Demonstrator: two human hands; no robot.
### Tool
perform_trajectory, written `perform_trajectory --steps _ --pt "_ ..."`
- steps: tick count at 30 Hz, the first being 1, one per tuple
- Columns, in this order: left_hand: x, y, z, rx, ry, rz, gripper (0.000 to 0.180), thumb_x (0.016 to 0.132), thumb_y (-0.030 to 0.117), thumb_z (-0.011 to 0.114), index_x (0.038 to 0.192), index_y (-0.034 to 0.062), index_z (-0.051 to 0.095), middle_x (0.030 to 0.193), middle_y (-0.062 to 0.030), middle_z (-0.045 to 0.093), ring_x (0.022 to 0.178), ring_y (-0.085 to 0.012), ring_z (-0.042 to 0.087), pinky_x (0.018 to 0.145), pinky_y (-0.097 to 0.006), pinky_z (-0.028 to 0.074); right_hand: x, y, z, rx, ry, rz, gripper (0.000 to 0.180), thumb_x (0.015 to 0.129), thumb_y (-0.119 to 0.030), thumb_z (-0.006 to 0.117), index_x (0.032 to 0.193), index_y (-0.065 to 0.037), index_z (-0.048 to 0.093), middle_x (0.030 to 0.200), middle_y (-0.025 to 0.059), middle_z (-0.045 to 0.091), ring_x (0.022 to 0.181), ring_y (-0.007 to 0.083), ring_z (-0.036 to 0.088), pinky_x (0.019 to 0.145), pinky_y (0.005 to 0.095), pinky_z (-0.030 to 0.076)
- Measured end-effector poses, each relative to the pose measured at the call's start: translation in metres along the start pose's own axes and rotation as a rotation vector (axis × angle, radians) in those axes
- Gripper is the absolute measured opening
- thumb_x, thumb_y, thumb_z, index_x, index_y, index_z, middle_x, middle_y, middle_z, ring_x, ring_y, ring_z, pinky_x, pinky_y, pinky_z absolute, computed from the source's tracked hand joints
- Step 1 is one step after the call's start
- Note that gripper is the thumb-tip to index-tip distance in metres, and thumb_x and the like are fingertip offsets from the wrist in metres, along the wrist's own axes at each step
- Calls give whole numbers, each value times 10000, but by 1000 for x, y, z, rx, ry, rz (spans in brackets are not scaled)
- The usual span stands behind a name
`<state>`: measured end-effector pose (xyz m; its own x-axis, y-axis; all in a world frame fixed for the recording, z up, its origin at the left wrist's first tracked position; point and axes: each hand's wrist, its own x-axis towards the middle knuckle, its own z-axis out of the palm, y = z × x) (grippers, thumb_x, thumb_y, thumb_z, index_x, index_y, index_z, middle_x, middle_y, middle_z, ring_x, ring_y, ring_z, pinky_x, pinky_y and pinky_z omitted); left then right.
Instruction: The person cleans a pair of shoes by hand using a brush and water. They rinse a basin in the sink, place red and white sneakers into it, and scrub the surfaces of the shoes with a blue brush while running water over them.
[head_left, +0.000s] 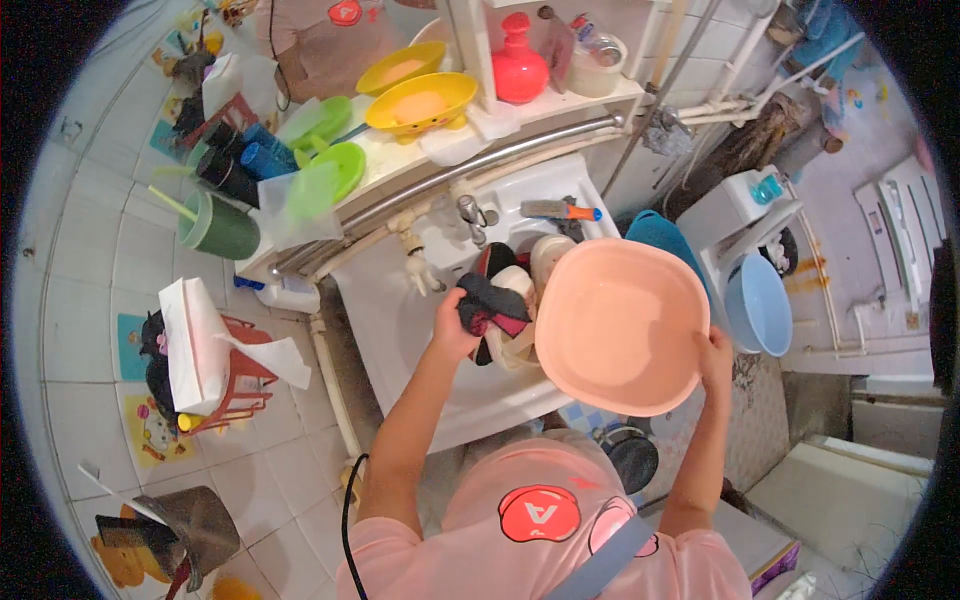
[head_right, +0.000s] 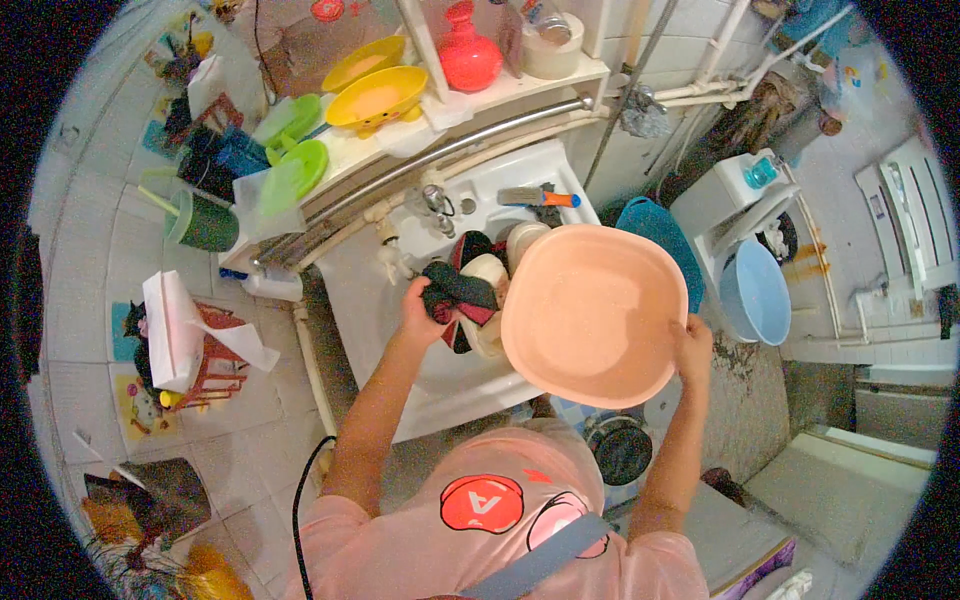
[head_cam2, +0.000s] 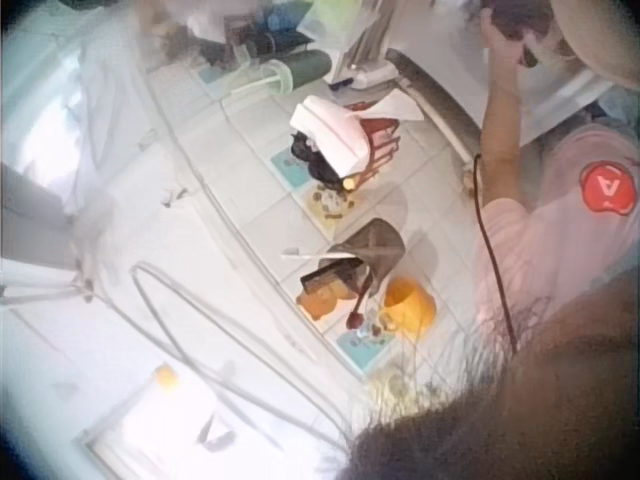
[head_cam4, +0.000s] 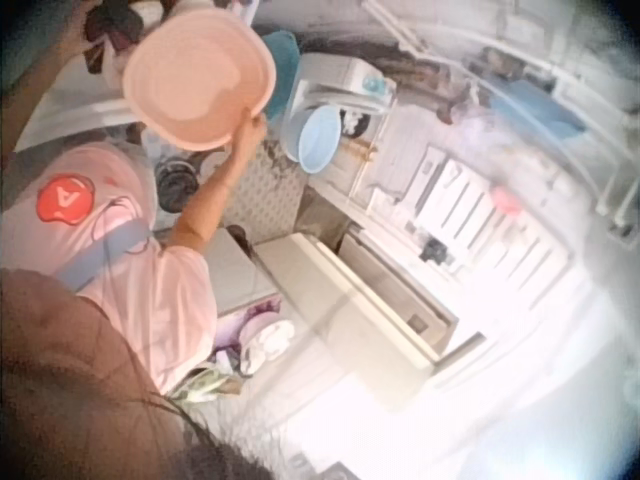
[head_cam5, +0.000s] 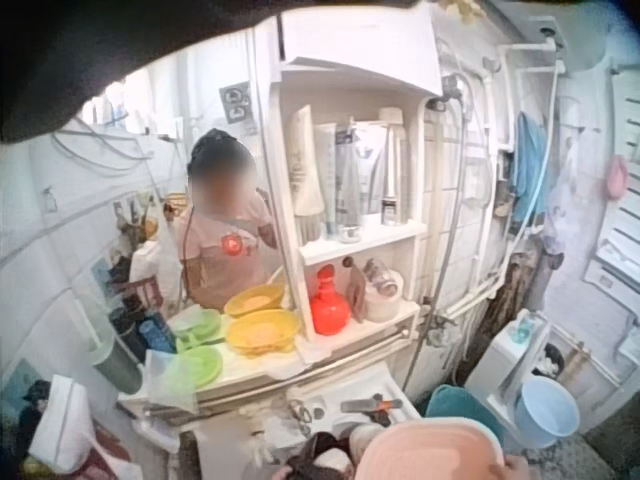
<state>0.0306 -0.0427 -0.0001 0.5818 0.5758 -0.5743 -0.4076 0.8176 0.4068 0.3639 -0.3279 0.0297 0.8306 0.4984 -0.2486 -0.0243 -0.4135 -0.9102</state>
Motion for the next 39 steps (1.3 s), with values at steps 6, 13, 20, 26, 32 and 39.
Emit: perform_trajectory --steps 6,13,20,26,32,39 --pt "-39 41 -31 -84 207 164 327 819 339 517 1036 98 555 948 -89 604 903 -277 586 817 -471 478 -10 -76 36 -232 -395 -40 154 746 -119 589 777 31 604 712 59 596 621 122 534 553 299 418" --pt "-81 51 8 392 88 319 263 764 75 596 1010 48 505 913 -105 574 785 -248 608 696 -393 530 -21 -81 115 -460 -555 -167 188 729 -154 622 710 27 573 610 83 536 572 131 495 526 311 404" --pt "-71 49 -9 409 296 424 316 686 -39 554 981 47 479 849 -76 501 721 -232 573 642 -388 525 -30 -97 118 -481 -485 -236 195 710 -134 622 669 32 528 564 105 460 529 126 423 489 316 372" --pt "-69 73 -69 124 422 540 319 677 -111 443 971 13 432 894 -131 553 782 -269 588 711 -405 544 -9 -89 83 -192 -494 -75 155 725 -90 581 807 37 617 687 53 599 590 115 534 528 289 417" --pt "-85 91 -70 43 319 605 393 696 -124 402 1054 35 380 955 -179 563 759 -261 582 708 -406 539 -31 -108 131 -371 -771 -65 211 733 -144 594 827 43 624 711 76 621 630 139 547 582 317 445" --pt "-92 117 -58 266 348 689 326 682 -104 450 976 34 420 754 -122 529 589 -190 507 542 -312 456 -73 -69 243 -565 -926 -262 248 748 -193 597 829 40 618 720 196 607 674 289 590 633 359 465"
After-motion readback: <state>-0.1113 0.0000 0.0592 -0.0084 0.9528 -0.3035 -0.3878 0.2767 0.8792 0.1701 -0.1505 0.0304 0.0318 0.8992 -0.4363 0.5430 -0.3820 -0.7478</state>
